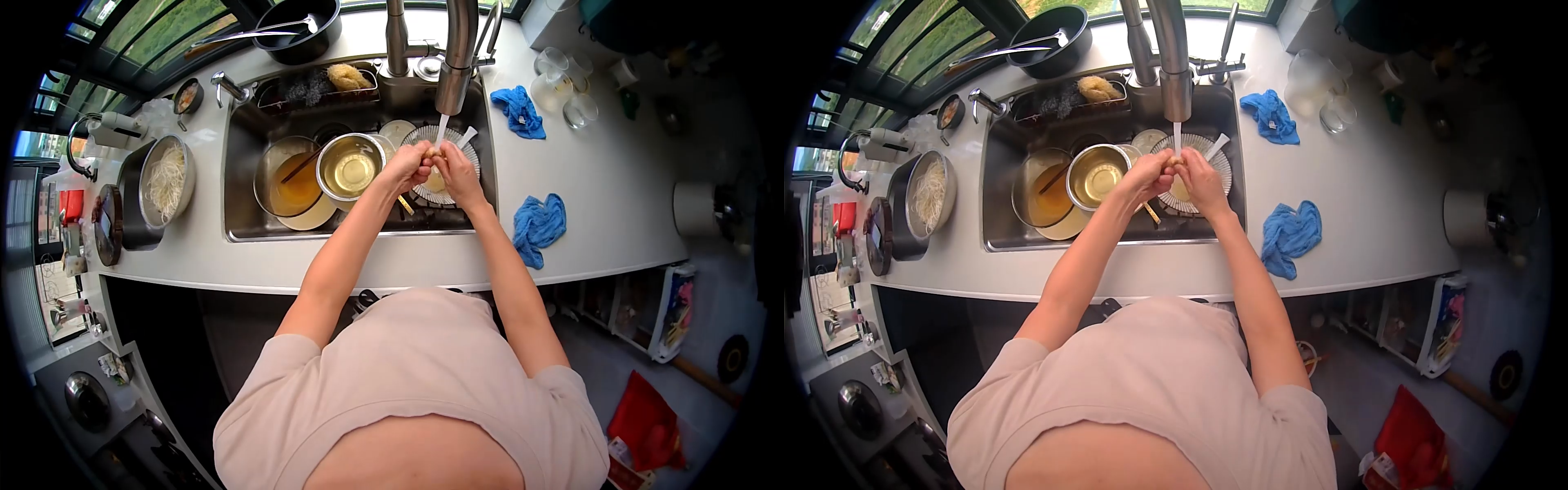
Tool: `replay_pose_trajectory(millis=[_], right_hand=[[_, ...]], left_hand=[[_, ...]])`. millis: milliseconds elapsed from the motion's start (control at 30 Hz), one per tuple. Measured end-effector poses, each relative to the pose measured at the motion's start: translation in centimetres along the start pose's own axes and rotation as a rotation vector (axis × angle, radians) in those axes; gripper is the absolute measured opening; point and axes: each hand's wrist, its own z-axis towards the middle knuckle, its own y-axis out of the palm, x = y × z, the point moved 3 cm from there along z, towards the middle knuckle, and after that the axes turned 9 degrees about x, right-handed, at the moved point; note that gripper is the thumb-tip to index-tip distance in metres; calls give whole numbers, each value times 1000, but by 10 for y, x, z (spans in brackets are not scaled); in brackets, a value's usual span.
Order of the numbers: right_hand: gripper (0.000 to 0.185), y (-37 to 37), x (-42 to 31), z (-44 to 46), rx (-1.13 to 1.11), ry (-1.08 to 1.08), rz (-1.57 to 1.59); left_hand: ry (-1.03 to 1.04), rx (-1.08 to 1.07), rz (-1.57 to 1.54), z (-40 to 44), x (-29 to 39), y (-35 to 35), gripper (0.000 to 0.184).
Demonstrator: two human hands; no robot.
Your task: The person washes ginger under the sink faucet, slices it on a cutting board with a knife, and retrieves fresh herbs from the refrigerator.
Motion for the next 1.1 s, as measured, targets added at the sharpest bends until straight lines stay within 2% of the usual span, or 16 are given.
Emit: replay_pose_trajectory(millis=[167,233,333,367,467,500,600,633,733,833,933,967,1067,1100], right_hand=[[21,20,14,18,89,34,56],[32,36,33,27,95,281,59],[46,48,57,25,26,600,135],[49,49,64,25,-7,692,173],[53,43,68,22,-29,929,98],[54,45,69,20,60,598,-159],[52,25,10,20,105,259,-318],[47,27,17,17,26,266,-391],[43,22,9,8,89,208,-339],[40,14,12,2,165,52,-213],[40,-1,28,3,133,405,-93],[40,-5,28,5,167,363,-128],[41,-2,36,7,169,353,-268],[40,-2,31,9,158,304,-228]], left_hand=[[54,3,-192,-17,0,8,27],[124,24,-173,-10,-10,7,26],[503,11,159,1,-12,4,24],[703,337,306,-1,-22,7,25],[850,332,556,-1,-30,7,26],[995,437,568,6,-33,7,26],[586,324,454,25,-32,-3,34],[529,301,380,26,-32,-2,39],[268,267,135,13,-23,6,37],[166,228,-20,14,-22,16,33],[234,9,34,3,-22,27,33],[86,12,28,0,-26,29,28],[-147,-91,-113,8,-32,25,17],[-239,-190,-168,8,-28,25,17]])
